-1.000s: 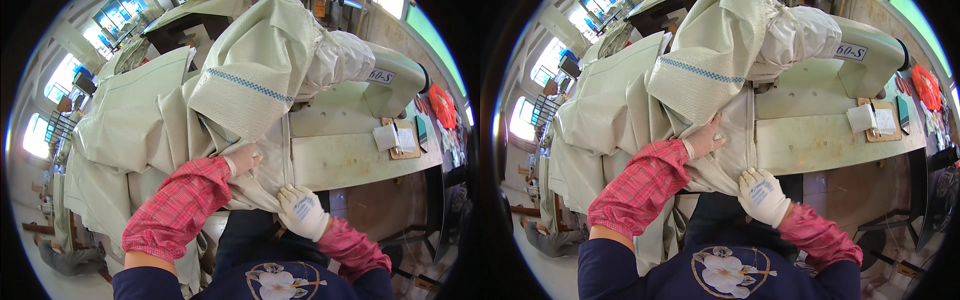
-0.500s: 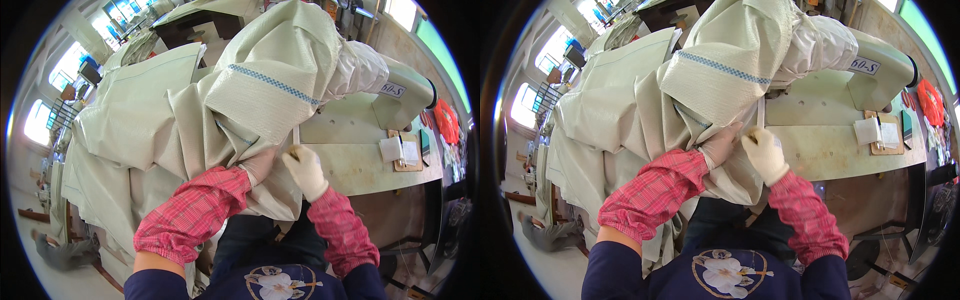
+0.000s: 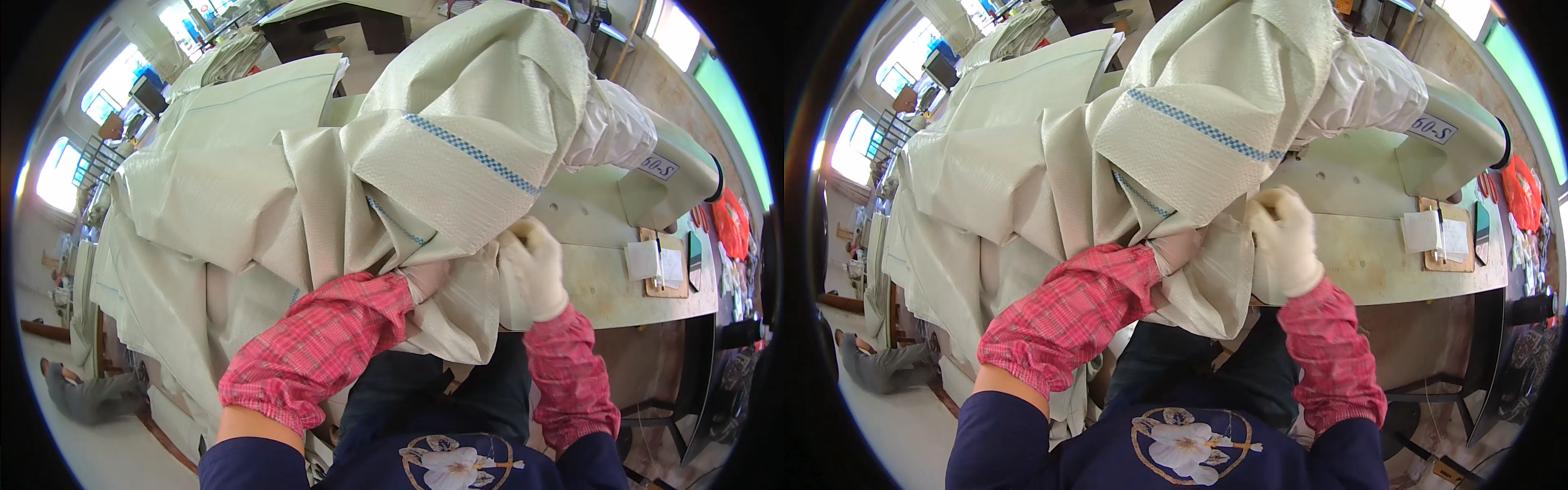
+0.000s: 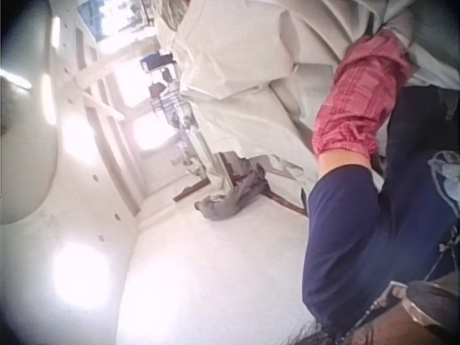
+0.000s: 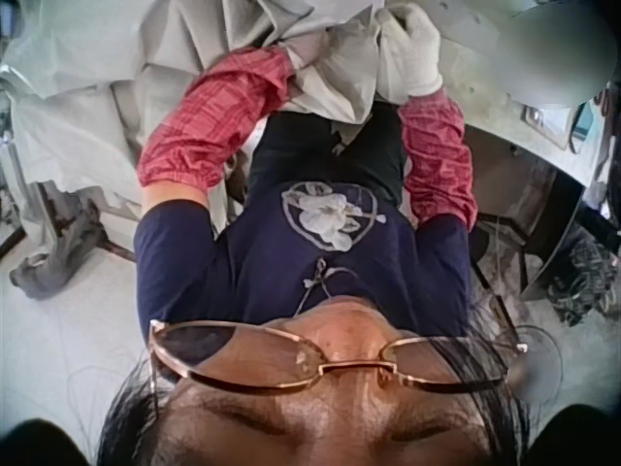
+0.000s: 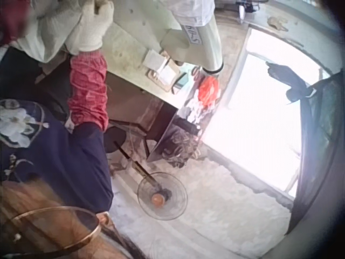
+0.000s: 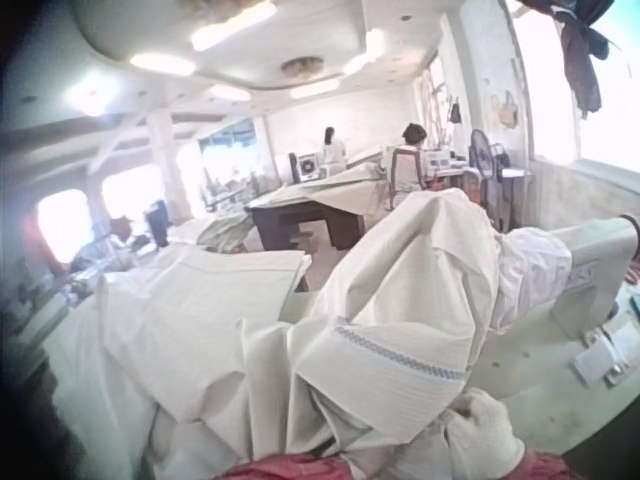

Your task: The person repeatedly folds large sheets of off-white fabric with blue stitching lines on a sewing table. They align edges, fold the material in half, and stack the folded pieces. The process is repeated continuously throughout the clip.

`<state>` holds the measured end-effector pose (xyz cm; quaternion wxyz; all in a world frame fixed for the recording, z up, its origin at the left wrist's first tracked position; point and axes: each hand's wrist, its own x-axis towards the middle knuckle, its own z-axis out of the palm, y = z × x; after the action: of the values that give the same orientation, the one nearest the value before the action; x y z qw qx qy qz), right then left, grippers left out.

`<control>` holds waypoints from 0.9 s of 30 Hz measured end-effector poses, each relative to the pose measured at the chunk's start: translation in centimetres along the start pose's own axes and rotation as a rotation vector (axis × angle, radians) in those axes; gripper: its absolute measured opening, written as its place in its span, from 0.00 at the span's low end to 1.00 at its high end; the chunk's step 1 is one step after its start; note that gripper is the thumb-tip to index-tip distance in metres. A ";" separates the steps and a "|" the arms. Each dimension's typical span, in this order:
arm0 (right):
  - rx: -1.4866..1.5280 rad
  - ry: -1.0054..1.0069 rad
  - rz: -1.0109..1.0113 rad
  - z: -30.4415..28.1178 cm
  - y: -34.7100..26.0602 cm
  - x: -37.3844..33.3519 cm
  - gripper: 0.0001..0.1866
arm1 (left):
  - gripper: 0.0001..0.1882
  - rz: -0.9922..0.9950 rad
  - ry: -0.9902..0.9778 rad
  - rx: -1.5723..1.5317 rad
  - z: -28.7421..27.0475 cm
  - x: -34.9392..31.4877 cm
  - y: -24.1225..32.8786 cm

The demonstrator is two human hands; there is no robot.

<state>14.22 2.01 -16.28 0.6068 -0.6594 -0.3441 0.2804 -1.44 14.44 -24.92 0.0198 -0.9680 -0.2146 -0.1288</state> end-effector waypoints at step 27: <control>-1.312 -0.193 -0.813 -1.6 2.2 -2.4 0.25 | 0.19 0.070 -0.255 -0.018 -5.2 2.7 3.6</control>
<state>14.33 -0.91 -18.46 0.1150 -0.6782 -0.7059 -0.1689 1.20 11.82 -19.16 -0.0119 -0.9835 -0.1803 -0.0060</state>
